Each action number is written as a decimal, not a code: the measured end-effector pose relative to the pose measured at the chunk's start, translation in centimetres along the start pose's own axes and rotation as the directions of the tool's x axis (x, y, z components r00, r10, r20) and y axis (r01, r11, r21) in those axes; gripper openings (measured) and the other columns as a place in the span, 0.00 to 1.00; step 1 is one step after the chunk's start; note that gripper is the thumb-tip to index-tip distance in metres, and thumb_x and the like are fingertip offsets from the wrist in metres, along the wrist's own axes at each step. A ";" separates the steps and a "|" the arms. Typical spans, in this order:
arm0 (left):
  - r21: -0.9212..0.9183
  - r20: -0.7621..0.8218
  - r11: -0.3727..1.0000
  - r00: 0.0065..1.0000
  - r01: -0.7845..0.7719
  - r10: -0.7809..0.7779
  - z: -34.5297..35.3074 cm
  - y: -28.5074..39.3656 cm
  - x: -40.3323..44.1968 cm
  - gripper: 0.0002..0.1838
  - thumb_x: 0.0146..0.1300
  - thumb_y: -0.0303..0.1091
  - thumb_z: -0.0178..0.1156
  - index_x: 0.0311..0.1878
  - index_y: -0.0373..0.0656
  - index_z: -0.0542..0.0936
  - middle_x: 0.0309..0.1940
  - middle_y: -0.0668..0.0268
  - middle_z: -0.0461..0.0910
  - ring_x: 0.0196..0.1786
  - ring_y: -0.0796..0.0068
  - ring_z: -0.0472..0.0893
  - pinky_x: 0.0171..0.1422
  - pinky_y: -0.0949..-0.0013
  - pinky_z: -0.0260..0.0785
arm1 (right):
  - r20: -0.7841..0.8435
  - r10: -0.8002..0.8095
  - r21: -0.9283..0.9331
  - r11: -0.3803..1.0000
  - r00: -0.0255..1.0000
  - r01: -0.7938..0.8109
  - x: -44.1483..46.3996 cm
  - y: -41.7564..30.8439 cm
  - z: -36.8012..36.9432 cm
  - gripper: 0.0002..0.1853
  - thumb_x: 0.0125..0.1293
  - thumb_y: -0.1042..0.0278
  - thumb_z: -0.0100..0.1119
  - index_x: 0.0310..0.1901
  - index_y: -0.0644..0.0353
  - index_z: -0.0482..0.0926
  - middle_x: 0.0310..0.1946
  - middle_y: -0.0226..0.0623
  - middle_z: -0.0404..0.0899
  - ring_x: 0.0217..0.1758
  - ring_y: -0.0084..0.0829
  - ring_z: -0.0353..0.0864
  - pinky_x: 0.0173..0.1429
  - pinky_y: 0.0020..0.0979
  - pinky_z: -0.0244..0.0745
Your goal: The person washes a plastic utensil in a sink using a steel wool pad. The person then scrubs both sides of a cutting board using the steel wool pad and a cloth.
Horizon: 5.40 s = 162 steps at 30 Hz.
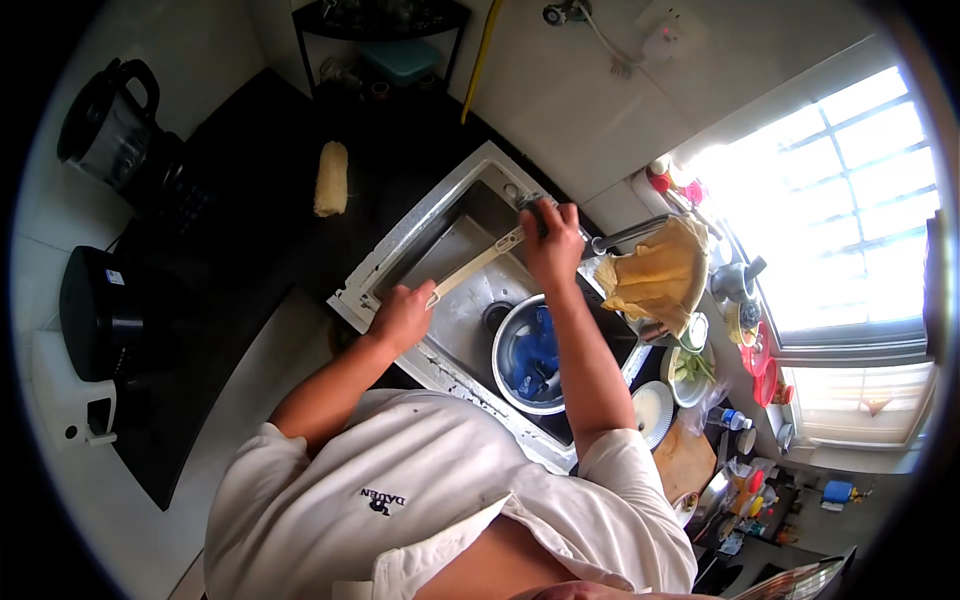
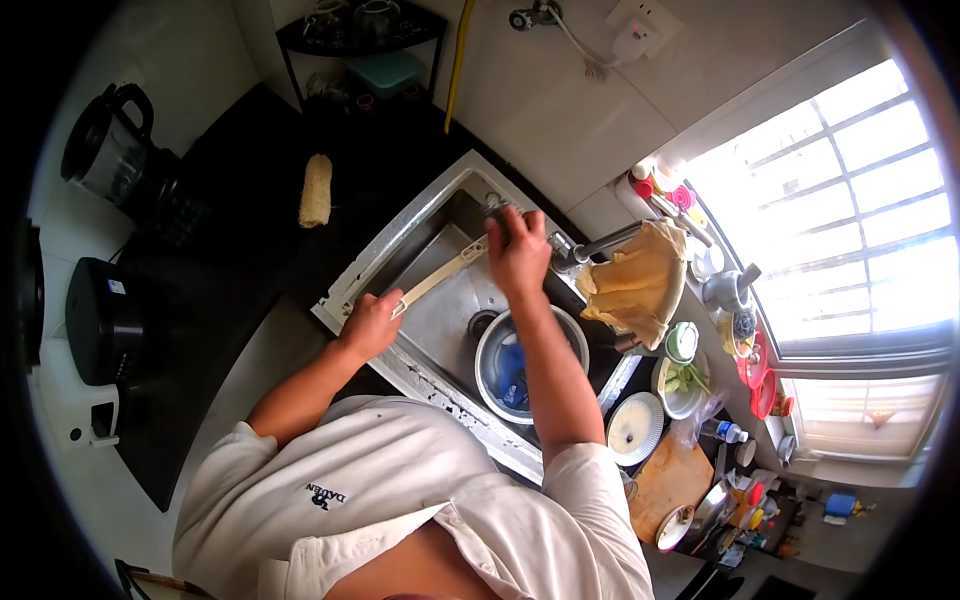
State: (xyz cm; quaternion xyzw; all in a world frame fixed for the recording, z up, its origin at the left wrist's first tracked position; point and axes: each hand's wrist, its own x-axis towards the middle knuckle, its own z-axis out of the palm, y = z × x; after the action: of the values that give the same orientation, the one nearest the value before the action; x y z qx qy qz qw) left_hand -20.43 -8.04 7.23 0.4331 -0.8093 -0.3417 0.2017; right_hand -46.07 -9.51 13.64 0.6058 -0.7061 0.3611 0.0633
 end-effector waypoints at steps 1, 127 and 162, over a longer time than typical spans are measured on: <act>0.009 -0.007 1.000 1.000 -0.004 0.004 0.0 0.0 -0.1 0.04 0.60 0.26 0.60 0.36 0.37 0.75 0.24 0.41 0.79 0.34 0.36 0.80 0.37 0.42 0.71 | 0.004 -0.021 0.031 0.999 1.000 0.021 -0.6 -0.6 0.0 0.12 0.62 0.61 0.68 0.46 0.54 0.82 0.36 0.46 0.75 0.32 0.50 0.82 0.34 0.46 0.79; 0.497 0.265 0.832 0.956 -0.247 0.126 2.0 6.7 9.1 0.08 0.63 0.25 0.54 0.45 0.37 0.75 0.28 0.48 0.84 0.35 0.45 0.86 0.37 0.49 0.79 | -0.068 0.057 0.141 0.989 0.996 -0.047 -5.6 1.4 -1.4 0.07 0.61 0.68 0.68 0.40 0.53 0.82 0.30 0.43 0.73 0.27 0.49 0.79 0.30 0.44 0.74; 0.503 0.255 0.835 0.961 -0.224 0.104 2.3 7.0 8.1 0.07 0.64 0.29 0.54 0.42 0.40 0.77 0.27 0.52 0.85 0.34 0.52 0.87 0.36 0.54 0.80 | -0.136 0.018 0.156 0.988 0.991 0.003 -6.2 0.5 -1.1 0.08 0.60 0.70 0.68 0.41 0.56 0.82 0.33 0.44 0.75 0.30 0.49 0.81 0.32 0.42 0.76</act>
State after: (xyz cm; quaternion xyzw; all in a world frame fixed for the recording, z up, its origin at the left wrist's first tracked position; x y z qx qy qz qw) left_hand -30.21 -11.23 10.94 0.3603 -0.9232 -0.1332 0.0145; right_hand -45.33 -3.82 10.96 0.5801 -0.6719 0.4562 0.0625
